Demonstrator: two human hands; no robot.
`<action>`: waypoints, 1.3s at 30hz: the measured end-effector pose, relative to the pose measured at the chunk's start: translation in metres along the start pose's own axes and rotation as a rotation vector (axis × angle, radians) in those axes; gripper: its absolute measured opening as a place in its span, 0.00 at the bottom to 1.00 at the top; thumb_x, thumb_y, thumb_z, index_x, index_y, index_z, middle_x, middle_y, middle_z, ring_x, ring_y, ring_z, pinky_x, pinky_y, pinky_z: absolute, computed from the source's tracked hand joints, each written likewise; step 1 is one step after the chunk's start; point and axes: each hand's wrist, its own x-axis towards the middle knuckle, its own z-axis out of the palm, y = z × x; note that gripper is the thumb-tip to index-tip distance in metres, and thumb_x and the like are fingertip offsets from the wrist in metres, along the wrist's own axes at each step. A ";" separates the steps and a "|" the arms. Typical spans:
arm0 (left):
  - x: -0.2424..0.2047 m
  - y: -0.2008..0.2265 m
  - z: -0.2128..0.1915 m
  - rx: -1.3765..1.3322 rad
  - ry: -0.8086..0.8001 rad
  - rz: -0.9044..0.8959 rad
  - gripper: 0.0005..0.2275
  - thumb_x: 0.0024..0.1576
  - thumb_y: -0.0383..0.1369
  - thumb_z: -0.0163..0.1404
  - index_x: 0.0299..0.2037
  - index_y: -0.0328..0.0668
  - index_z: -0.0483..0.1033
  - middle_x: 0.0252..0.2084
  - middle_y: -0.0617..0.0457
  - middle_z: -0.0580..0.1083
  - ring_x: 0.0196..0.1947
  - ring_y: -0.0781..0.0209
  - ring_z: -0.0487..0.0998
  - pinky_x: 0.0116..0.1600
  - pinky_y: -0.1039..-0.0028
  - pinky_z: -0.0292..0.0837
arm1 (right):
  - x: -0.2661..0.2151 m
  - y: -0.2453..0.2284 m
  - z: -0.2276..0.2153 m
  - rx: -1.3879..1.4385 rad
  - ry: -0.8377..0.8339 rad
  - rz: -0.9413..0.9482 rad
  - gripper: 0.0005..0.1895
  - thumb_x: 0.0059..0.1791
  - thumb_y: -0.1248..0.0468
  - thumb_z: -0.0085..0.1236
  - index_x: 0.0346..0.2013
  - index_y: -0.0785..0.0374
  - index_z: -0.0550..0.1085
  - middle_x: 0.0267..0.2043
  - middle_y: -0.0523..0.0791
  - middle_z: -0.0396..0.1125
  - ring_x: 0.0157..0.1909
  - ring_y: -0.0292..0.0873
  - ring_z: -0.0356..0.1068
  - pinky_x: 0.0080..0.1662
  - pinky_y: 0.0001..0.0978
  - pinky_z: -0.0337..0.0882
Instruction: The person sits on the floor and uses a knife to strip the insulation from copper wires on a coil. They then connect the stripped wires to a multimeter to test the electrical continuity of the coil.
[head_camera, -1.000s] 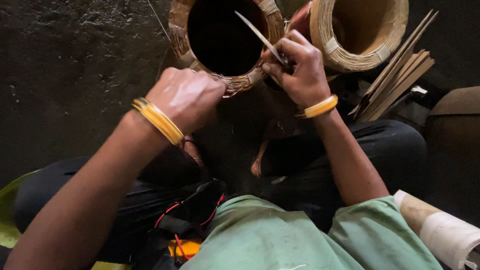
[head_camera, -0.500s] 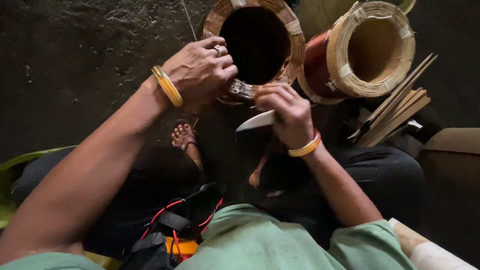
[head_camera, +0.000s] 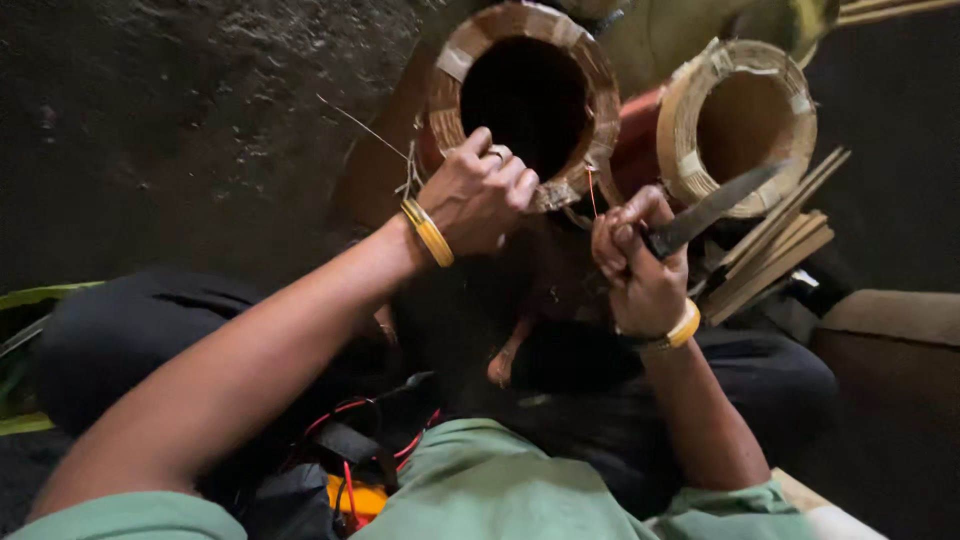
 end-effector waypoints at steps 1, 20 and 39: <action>0.000 0.002 -0.002 0.003 -0.029 -0.018 0.12 0.39 0.35 0.57 0.30 0.40 0.73 0.28 0.51 0.73 0.32 0.55 0.76 0.44 0.62 0.67 | -0.003 0.002 0.001 -0.006 0.001 0.013 0.06 0.57 0.75 0.46 0.39 0.61 0.65 0.24 0.39 0.54 0.26 0.31 0.52 0.30 0.23 0.53; -0.007 -0.048 -0.024 0.079 -0.079 0.196 0.24 0.56 0.57 0.53 0.30 0.40 0.76 0.30 0.51 0.77 0.37 0.57 0.81 0.62 0.64 0.70 | -0.087 -0.051 0.014 -0.211 0.199 -0.091 0.06 0.58 0.74 0.48 0.40 0.61 0.65 0.26 0.43 0.58 0.28 0.36 0.57 0.34 0.27 0.59; 0.011 0.098 -0.071 -0.444 -0.076 -0.099 0.17 0.49 0.35 0.57 0.47 0.39 0.74 0.39 0.49 0.74 0.40 0.51 0.78 0.45 0.63 0.72 | -0.112 -0.040 0.023 -0.710 0.144 0.182 0.03 0.48 0.77 0.61 0.35 0.71 0.75 0.33 0.45 0.69 0.32 0.35 0.66 0.36 0.25 0.68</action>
